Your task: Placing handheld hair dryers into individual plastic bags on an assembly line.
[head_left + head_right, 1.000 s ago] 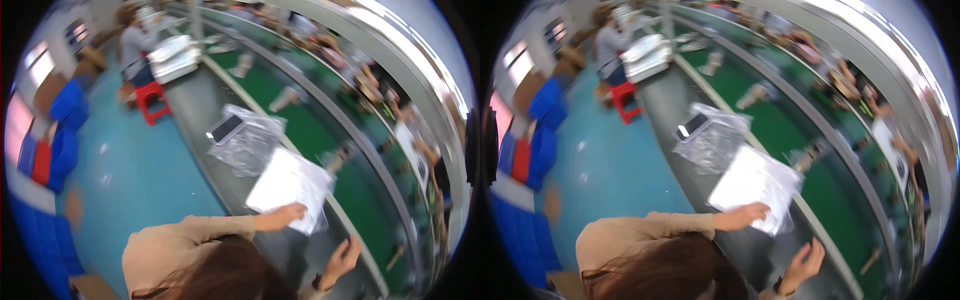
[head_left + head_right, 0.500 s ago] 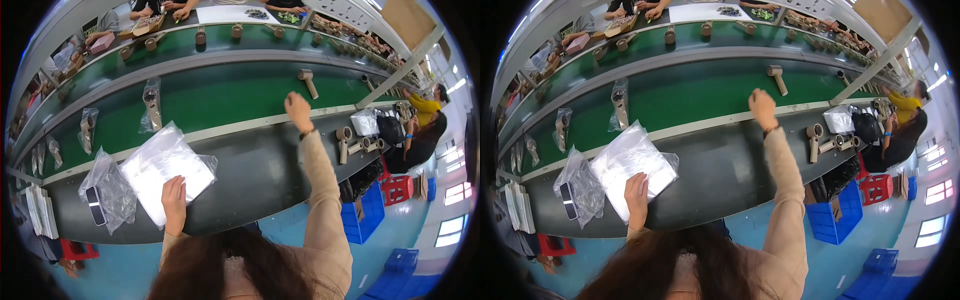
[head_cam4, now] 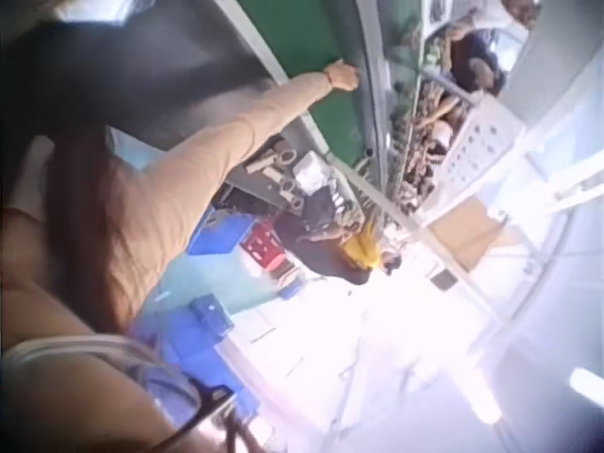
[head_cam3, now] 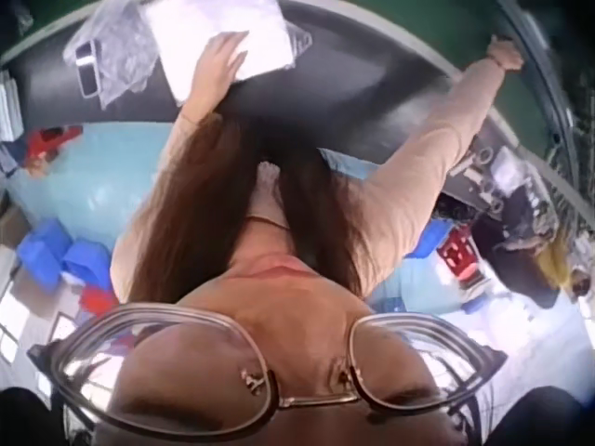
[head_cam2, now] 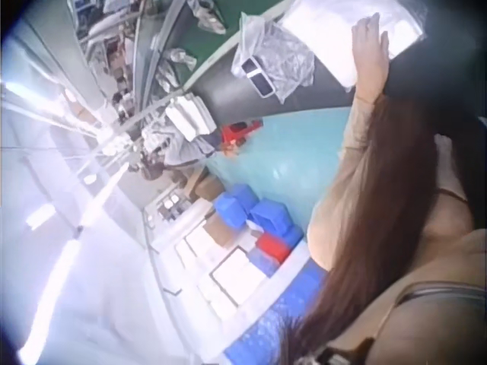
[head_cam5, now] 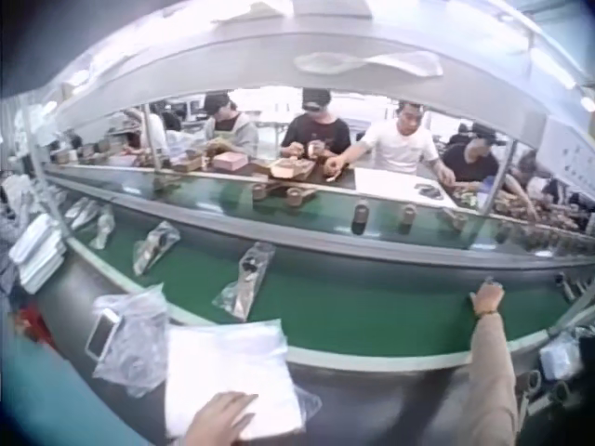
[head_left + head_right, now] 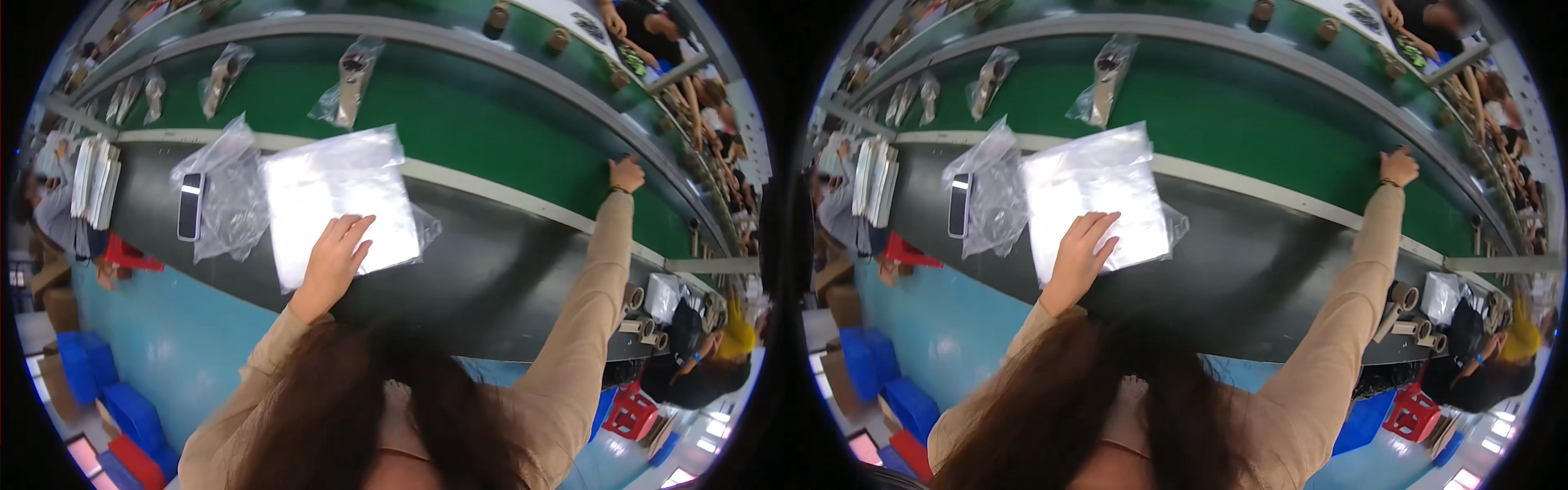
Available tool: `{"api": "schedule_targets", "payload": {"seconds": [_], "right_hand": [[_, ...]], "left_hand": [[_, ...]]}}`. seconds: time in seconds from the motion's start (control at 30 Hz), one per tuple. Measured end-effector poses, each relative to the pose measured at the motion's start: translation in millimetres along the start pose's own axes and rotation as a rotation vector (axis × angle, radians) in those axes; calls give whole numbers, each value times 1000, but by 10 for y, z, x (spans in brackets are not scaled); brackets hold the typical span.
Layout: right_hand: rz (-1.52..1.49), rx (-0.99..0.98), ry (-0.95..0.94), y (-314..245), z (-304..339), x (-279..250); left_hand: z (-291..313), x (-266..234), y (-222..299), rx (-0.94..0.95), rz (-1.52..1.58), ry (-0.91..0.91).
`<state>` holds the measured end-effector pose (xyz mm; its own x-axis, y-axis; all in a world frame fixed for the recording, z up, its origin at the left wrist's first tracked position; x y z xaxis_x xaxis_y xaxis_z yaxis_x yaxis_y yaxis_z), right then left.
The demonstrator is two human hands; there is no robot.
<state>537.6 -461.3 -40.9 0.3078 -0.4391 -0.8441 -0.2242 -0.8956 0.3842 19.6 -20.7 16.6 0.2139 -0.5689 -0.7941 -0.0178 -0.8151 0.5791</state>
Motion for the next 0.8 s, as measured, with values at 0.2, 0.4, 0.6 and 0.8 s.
{"api": "schedule_targets", "payload": {"seconds": [0.2, 0.4, 0.6, 0.8], "right_hand": [[-64, -125, 71, -49, 131, -510], [-1109, -266, -7, 202, 1180, -1627], [-2257, -375, -286, -510, 3336, -2707], [-1982, -405, 13, -1007, 4504, -2995]], "left_hand": [[-2, -75, 17, -52, 19, -37], [17, -90, 32, -3, -7, -122], [96, -45, -114, 19, 64, -84], [97, -34, -71, 44, 304, -49]]}}
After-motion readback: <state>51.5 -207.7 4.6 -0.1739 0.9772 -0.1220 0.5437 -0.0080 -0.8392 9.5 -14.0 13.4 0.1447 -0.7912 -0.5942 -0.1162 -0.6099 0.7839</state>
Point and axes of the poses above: each hand's wrist, its own z-axis away from the middle knuckle, its own x-axis out of the palm, y = z × x, the point moved 2 cm from there along -z, towards the middle knuckle, and after that the axes turned 11 degrees about -y, right-handed, at the moved point
